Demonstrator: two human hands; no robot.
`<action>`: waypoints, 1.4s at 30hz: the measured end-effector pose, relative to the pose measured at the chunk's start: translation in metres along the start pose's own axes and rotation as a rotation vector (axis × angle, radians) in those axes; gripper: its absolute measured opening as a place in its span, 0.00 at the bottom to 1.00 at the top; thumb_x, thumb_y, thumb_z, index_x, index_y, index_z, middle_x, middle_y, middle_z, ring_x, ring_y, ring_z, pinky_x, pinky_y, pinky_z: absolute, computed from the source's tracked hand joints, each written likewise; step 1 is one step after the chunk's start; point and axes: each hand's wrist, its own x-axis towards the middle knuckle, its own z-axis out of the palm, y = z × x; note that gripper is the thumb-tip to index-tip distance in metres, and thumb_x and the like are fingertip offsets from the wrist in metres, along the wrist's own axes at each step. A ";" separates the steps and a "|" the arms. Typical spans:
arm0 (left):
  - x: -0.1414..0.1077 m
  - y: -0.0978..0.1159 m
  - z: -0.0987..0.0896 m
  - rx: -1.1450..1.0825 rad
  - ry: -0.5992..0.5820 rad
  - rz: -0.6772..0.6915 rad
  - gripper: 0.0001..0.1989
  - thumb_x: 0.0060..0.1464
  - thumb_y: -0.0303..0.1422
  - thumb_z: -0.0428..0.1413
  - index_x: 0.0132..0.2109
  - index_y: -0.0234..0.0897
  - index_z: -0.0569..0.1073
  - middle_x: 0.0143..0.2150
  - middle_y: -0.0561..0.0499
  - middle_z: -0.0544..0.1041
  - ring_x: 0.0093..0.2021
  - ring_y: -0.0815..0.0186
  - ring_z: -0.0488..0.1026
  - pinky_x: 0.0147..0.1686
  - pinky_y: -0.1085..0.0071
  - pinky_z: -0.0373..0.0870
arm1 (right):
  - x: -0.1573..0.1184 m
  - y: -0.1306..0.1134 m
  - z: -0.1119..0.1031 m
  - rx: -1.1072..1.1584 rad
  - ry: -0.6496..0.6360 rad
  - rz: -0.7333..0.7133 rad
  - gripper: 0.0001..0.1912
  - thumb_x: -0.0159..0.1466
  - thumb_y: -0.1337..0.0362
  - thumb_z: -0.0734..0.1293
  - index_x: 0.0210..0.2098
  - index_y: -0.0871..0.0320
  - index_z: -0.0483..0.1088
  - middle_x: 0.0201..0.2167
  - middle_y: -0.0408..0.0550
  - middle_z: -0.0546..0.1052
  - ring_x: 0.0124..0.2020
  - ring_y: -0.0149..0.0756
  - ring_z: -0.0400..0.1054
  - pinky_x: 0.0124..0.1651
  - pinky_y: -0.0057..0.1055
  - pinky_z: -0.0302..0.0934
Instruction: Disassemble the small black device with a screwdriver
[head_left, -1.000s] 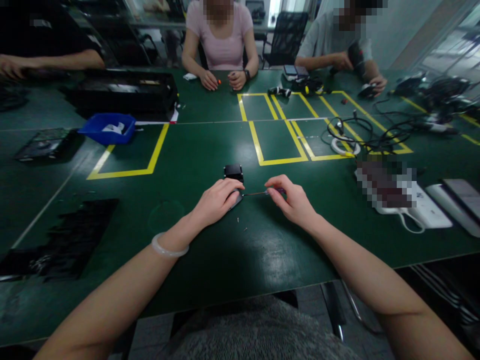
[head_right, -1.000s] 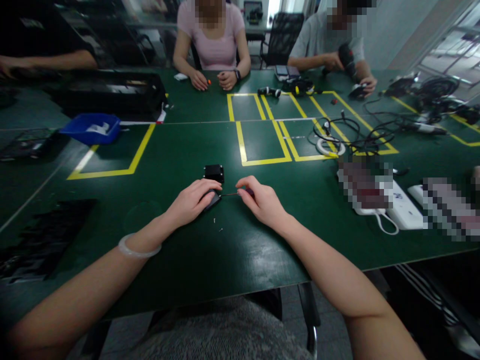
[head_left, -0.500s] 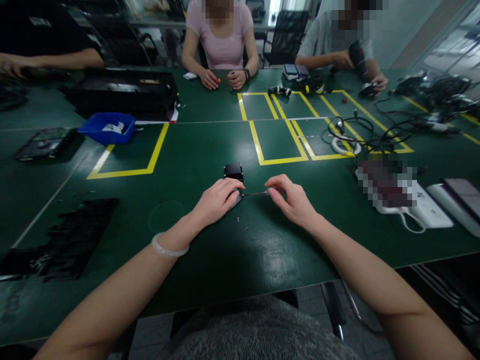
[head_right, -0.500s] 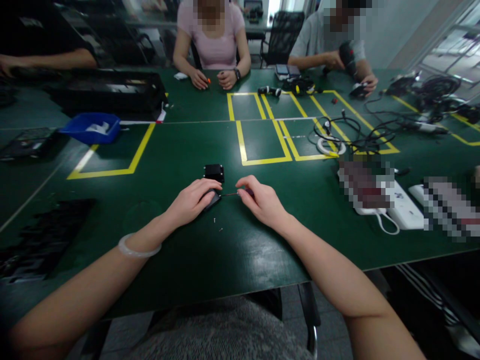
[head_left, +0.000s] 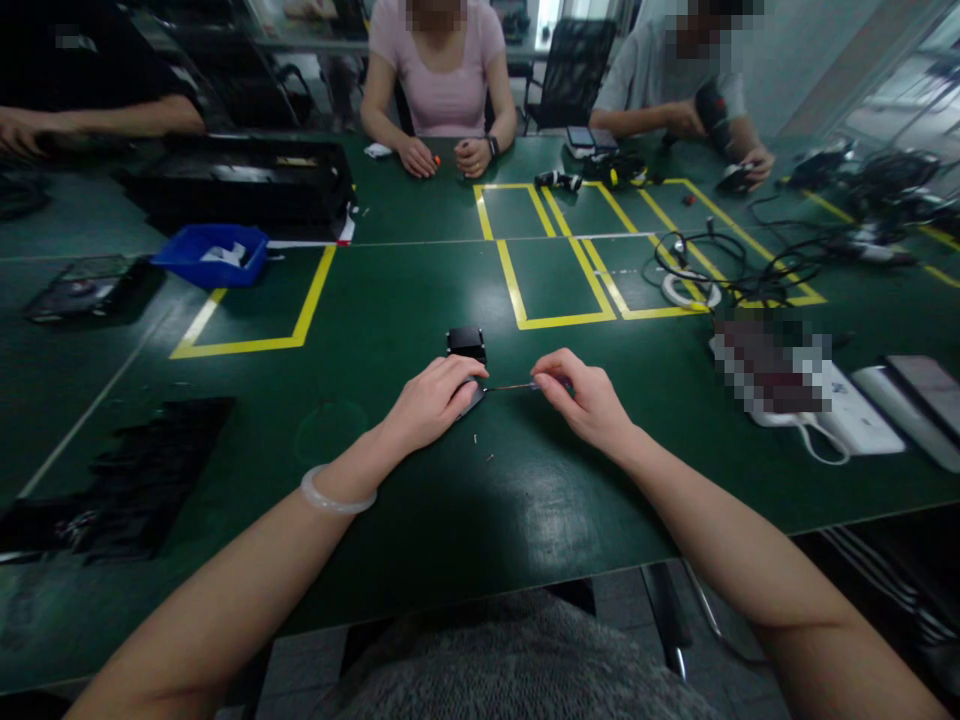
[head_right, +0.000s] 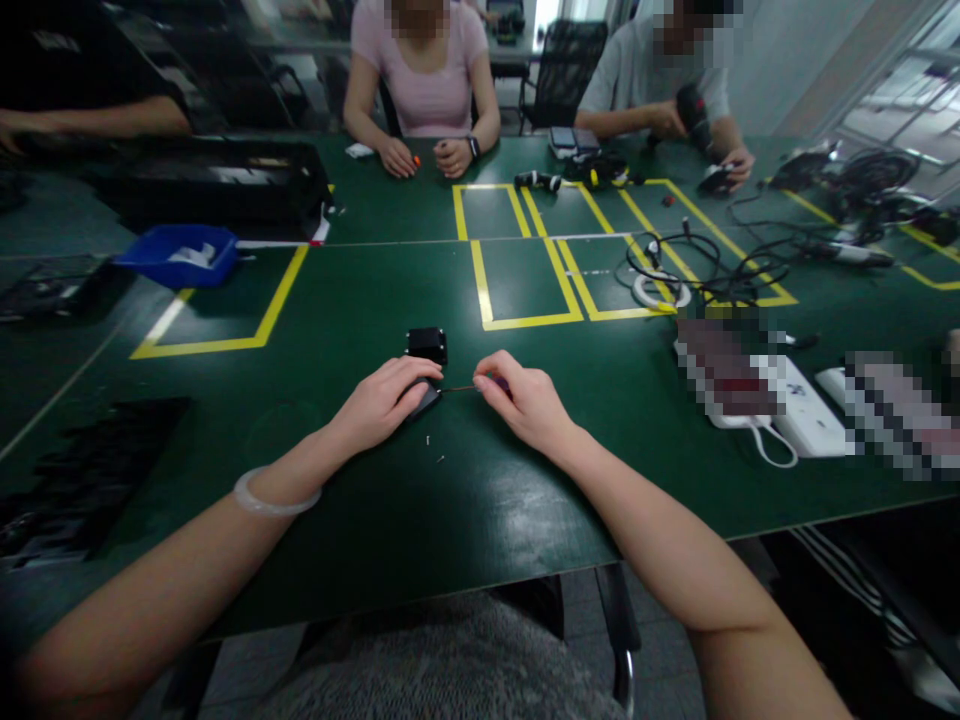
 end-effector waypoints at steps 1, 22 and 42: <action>0.000 0.000 0.000 -0.001 0.001 -0.001 0.14 0.69 0.35 0.43 0.52 0.39 0.71 0.54 0.46 0.76 0.54 0.58 0.71 0.56 0.58 0.67 | 0.000 0.000 0.000 0.003 -0.003 0.007 0.06 0.70 0.60 0.61 0.41 0.54 0.67 0.29 0.42 0.74 0.26 0.29 0.68 0.32 0.26 0.61; -0.001 -0.001 0.001 0.000 0.007 -0.002 0.13 0.69 0.35 0.44 0.52 0.39 0.71 0.55 0.46 0.75 0.54 0.58 0.71 0.55 0.58 0.67 | -0.001 0.000 0.000 -0.022 -0.013 -0.038 0.07 0.71 0.60 0.61 0.42 0.55 0.68 0.31 0.45 0.76 0.30 0.32 0.71 0.33 0.27 0.62; -0.001 -0.002 0.001 0.007 0.007 0.003 0.14 0.69 0.35 0.44 0.53 0.37 0.71 0.55 0.46 0.75 0.53 0.58 0.71 0.55 0.59 0.67 | 0.000 0.000 0.002 0.000 0.021 -0.032 0.07 0.70 0.62 0.60 0.46 0.55 0.66 0.34 0.45 0.75 0.30 0.31 0.71 0.35 0.28 0.64</action>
